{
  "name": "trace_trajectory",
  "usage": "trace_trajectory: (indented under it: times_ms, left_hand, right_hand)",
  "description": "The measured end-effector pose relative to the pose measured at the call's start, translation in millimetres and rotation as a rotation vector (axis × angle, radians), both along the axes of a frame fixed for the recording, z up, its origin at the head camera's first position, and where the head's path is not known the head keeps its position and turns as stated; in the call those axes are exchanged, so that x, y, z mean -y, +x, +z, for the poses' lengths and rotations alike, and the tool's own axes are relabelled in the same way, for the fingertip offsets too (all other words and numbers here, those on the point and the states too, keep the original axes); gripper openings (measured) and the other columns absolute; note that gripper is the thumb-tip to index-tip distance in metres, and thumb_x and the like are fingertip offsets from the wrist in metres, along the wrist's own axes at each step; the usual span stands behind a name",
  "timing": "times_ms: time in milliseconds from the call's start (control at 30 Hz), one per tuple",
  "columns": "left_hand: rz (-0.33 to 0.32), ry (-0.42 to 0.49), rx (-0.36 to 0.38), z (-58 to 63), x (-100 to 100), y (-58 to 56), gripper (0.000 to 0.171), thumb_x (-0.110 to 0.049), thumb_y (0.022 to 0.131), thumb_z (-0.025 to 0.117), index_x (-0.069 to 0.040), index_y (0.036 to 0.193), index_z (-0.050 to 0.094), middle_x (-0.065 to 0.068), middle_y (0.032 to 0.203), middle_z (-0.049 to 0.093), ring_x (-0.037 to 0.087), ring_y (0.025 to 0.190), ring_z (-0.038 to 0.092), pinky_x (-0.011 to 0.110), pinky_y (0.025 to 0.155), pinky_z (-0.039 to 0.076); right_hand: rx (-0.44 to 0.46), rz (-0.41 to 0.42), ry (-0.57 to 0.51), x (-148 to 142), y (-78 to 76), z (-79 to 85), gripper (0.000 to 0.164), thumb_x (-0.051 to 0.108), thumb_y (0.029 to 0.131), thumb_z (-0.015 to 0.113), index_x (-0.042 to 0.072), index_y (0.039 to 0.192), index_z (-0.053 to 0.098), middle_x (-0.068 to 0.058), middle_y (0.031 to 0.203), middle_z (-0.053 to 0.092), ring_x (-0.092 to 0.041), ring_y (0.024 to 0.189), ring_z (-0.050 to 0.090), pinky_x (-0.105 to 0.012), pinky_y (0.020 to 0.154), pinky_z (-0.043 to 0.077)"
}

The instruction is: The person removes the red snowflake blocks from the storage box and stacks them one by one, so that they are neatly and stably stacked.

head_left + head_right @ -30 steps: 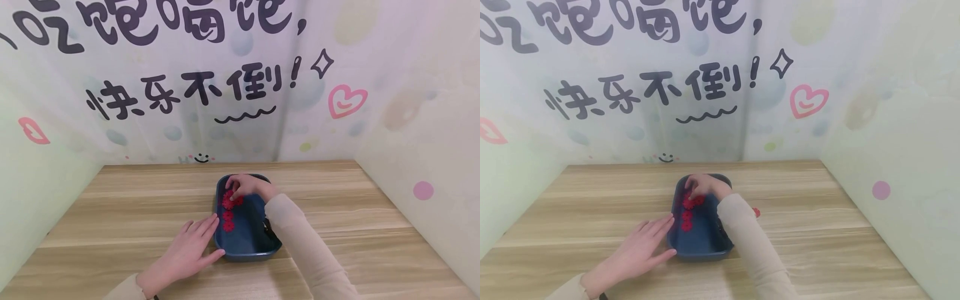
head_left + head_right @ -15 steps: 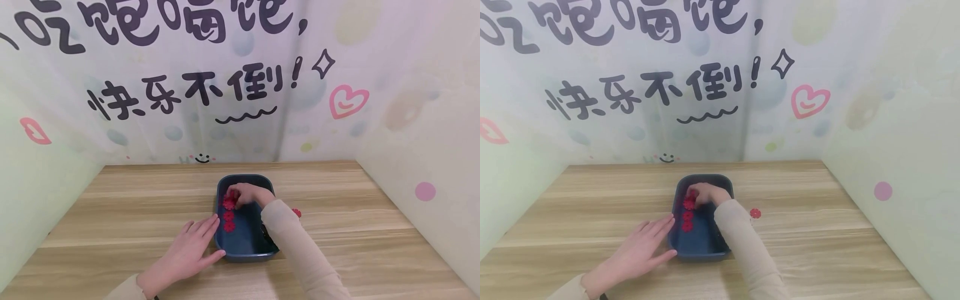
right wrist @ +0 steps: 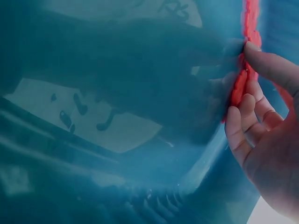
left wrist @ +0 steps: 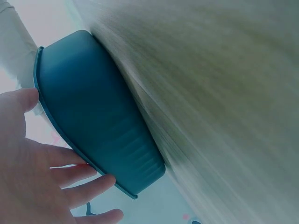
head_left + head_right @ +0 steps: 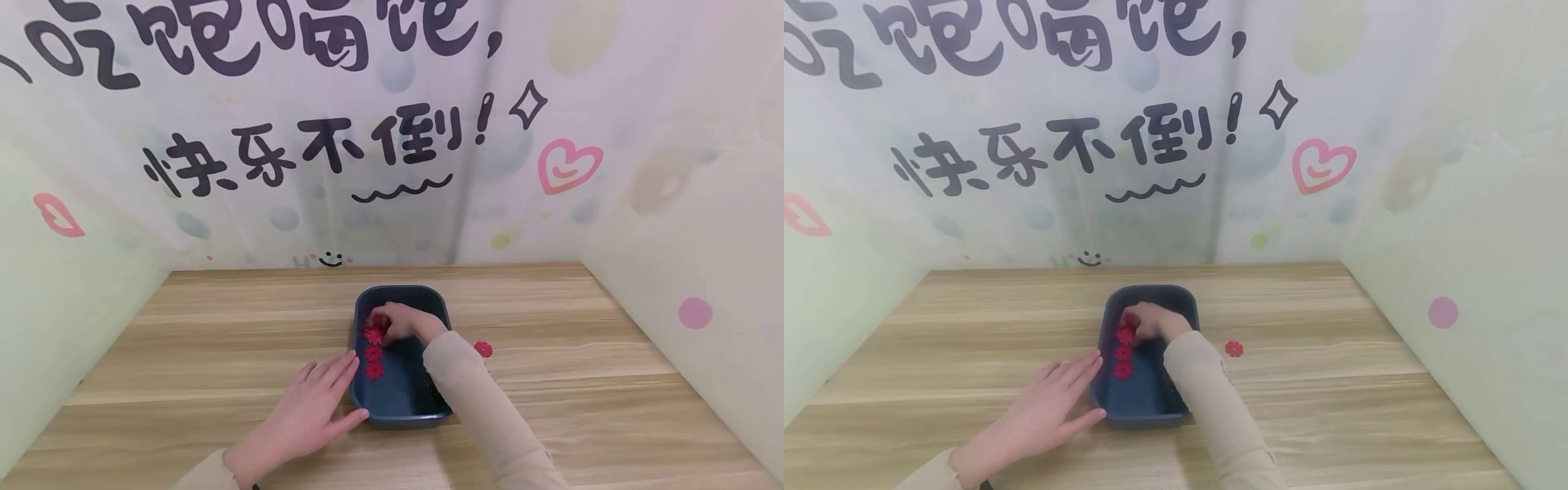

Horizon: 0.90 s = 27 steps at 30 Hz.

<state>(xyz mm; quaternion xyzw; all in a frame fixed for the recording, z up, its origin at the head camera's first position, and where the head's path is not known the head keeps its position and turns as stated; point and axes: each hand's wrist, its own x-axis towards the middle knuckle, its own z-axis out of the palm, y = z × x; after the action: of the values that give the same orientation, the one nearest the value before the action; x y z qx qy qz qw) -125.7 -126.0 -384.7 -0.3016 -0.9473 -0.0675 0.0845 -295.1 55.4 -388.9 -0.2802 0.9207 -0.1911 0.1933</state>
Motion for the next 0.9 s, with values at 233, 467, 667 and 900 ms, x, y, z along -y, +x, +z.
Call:
trace_trajectory:
  times_ms: [233, 467, 667, 900]
  left_hand:
    - [0.002, 0.001, 0.005, 0.8, -0.8, -0.2, 0.07, -0.056, 0.085, 0.043, -0.003, 0.13, 0.042, 0.009, 0.136, 0.036, 0.023, 0.119, 0.037, 0.051, 0.092, 0.028]
    - [0.004, 0.005, -0.002, 0.5, -1.0, -0.2, 0.071, -0.056, 0.084, 0.042, -0.003, 0.13, 0.042, 0.008, 0.136, 0.036, 0.023, 0.119, 0.037, 0.052, 0.091, 0.029]
    - [0.009, -0.006, 0.019, 0.3, -1.3, -0.1, 0.071, -0.057, 0.084, 0.041, -0.003, 0.131, 0.041, 0.008, 0.136, 0.036, 0.023, 0.119, 0.036, 0.051, 0.092, 0.028]
    - [0.012, -0.007, 0.024, 1.3, -1.6, 0.3, 0.071, -0.057, 0.084, 0.042, -0.003, 0.131, 0.041, 0.008, 0.136, 0.036, 0.023, 0.119, 0.036, 0.051, 0.092, 0.028]
  right_hand:
    - [-0.014, 0.009, 0.012, 0.2, 0.9, 0.8, 0.031, 0.012, 0.074, 0.071, 0.021, 0.1, 0.057, 0.002, 0.086, 0.047, -0.015, 0.082, 0.044, -0.028, 0.069, 0.04]
    - [0.022, -0.007, -0.036, 0.8, 0.3, -0.8, 0.028, 0.01, 0.074, 0.071, 0.018, 0.092, 0.051, 0.002, 0.083, 0.052, -0.014, 0.076, 0.05, -0.025, 0.067, 0.043]
    - [0.053, -0.012, -0.039, 1.0, 2.9, -1.2, 0.029, 0.01, 0.076, 0.069, 0.021, 0.096, 0.052, 0.002, 0.083, 0.053, -0.014, 0.076, 0.051, -0.026, 0.067, 0.043]
    - [0.093, -0.012, -0.029, 0.4, 5.3, 1.1, 0.031, 0.004, 0.077, 0.065, 0.023, 0.099, 0.054, 0.001, 0.084, 0.054, -0.016, 0.076, 0.052, -0.028, 0.067, 0.044]
